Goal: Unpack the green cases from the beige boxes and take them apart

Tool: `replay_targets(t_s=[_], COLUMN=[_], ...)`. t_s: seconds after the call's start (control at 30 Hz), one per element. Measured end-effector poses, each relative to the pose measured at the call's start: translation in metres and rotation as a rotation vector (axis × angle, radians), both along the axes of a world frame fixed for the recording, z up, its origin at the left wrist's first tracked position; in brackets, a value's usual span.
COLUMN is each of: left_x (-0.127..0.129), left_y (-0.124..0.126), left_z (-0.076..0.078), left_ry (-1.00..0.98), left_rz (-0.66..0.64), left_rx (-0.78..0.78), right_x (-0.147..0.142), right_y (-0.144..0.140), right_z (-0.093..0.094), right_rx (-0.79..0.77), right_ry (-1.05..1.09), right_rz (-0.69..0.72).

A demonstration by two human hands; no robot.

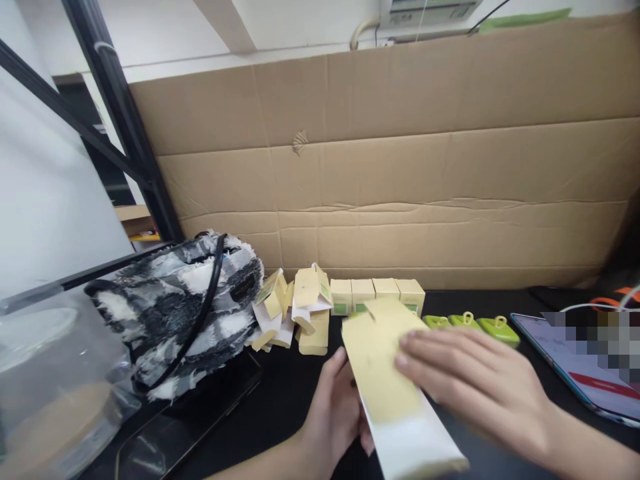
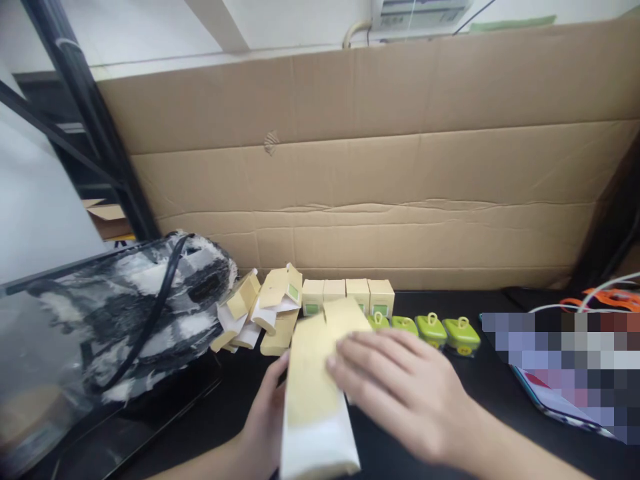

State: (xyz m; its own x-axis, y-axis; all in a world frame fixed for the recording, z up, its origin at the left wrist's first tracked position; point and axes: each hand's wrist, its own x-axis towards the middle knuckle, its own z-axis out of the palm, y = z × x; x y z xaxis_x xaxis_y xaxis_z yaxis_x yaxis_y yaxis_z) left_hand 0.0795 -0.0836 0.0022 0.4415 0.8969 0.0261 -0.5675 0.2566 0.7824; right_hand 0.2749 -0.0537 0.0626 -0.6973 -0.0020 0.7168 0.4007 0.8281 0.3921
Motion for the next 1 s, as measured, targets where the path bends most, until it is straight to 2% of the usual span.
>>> replay_targets(t_s=[0.07, 0.13, 0.23, 0.37, 0.5, 0.6, 0.7, 0.83, 0.9, 1.0], left_x=[-0.001, -0.002, -0.003, -0.003, -0.004, -0.003, -0.002, -0.002, -0.002, -0.001], left_y=[0.005, 0.008, 0.009, 0.010, 0.011, 0.011, 0.010, 0.006, 0.006, 0.007], left_z=[-0.010, -0.018, -0.023, -0.024, -0.022, -0.020, -0.018, -0.015, -0.013, -0.013], left_ry=[-0.015, 0.002, 0.029, 0.059, 0.086, 0.108, 0.141, 0.189, 0.214, 0.266], left_rz=[-0.019, -0.055, -0.083, -0.097, -0.093, -0.092, -0.103, -0.106, -0.105, -0.102], left_rx=[0.079, 0.104, 0.120, 0.128, 0.108, 0.092, 0.088, 0.095, 0.105, 0.134], right_x=[-0.017, -0.045, -0.092, -0.139, -0.152, -0.135, -0.096, -0.030, -0.004, 0.018], right_y=[0.019, 0.039, 0.067, 0.087, 0.079, 0.064, 0.061, 0.095, 0.119, 0.144], right_z=[0.025, 0.048, 0.065, 0.058, 0.046, 0.049, 0.058, 0.058, 0.049, 0.028], right_rx=[0.059, 0.110, 0.056, -0.080, -0.223, -0.317, -0.429, -0.610, -0.691, -0.771], right_ry=[0.068, 0.080, -0.021, -0.105, -0.131, -0.107, -0.090, -0.166, -0.226, -0.271], right_rz=[0.016, -0.037, -0.091, -0.134, -0.124, -0.116, -0.174, -0.370, -0.458, -0.537])
